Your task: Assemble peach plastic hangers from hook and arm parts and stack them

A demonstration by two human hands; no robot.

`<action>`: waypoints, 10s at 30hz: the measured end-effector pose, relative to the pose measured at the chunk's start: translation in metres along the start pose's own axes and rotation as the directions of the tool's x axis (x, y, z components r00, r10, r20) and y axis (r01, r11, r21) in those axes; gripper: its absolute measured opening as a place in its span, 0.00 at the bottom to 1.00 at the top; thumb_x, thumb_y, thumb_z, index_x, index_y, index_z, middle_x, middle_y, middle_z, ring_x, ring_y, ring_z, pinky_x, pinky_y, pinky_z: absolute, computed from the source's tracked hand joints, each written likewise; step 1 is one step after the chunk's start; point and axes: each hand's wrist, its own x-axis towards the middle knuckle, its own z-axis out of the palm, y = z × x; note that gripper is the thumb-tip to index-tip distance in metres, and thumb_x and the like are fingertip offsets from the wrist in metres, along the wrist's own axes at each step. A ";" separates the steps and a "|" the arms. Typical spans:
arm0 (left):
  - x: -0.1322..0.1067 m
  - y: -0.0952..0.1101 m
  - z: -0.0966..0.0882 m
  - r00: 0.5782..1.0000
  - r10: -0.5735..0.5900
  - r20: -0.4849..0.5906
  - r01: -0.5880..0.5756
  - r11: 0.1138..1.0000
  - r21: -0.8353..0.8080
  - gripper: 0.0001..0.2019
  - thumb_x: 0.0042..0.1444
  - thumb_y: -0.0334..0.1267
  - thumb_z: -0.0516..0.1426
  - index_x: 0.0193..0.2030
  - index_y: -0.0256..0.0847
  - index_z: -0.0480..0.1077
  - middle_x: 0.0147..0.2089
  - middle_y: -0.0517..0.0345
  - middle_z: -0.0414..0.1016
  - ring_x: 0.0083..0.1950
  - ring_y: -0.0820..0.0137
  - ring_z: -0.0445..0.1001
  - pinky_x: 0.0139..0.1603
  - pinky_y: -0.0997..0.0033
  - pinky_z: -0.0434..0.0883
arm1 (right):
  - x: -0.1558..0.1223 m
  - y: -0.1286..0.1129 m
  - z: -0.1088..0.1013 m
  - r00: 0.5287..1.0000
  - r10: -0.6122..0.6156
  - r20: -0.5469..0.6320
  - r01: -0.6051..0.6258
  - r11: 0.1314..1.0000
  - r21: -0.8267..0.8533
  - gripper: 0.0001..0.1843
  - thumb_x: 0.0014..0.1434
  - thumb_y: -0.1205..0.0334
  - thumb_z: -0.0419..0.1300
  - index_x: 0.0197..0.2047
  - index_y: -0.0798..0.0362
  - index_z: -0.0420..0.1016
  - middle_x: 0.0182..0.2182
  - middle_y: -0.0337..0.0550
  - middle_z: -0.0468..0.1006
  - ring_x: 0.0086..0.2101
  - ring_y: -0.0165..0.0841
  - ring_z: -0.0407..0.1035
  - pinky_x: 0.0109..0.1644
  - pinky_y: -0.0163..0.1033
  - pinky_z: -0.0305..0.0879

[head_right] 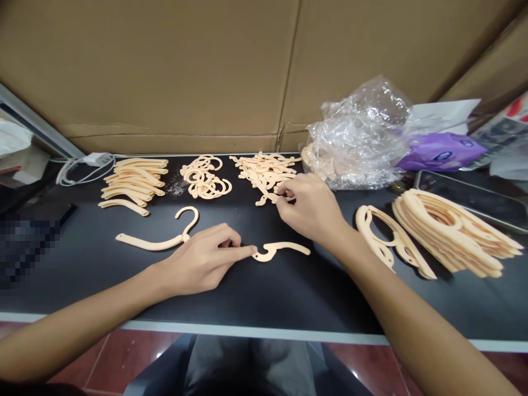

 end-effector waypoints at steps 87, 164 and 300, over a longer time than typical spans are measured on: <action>-0.016 -0.035 -0.042 0.843 -0.476 0.252 0.526 0.828 -0.196 0.12 0.64 0.42 0.53 0.34 0.39 0.73 0.25 0.65 0.69 0.25 0.77 0.62 0.28 0.76 0.57 | -0.041 -0.091 0.006 0.906 -0.388 0.171 0.348 0.910 0.224 0.12 0.59 0.74 0.55 0.40 0.62 0.80 0.30 0.48 0.74 0.33 0.39 0.65 0.37 0.46 0.63; -0.024 -0.024 -0.038 0.981 -0.066 0.184 0.056 0.997 0.058 0.15 0.69 0.34 0.49 0.37 0.40 0.76 0.29 0.58 0.70 0.24 0.74 0.63 0.25 0.68 0.58 | -0.040 -0.082 0.011 0.880 -0.462 0.110 0.409 0.855 0.318 0.11 0.66 0.74 0.54 0.33 0.57 0.74 0.30 0.49 0.76 0.33 0.37 0.68 0.37 0.45 0.69; -0.029 -0.054 -0.045 0.863 -0.182 -0.471 0.301 0.934 0.190 0.08 0.66 0.35 0.55 0.37 0.41 0.74 0.32 0.57 0.78 0.28 0.73 0.72 0.31 0.72 0.70 | -0.023 -0.068 0.013 0.995 0.004 -0.096 0.063 0.724 0.687 0.02 0.59 0.66 0.64 0.35 0.55 0.76 0.25 0.39 0.77 0.26 0.29 0.70 0.31 0.36 0.66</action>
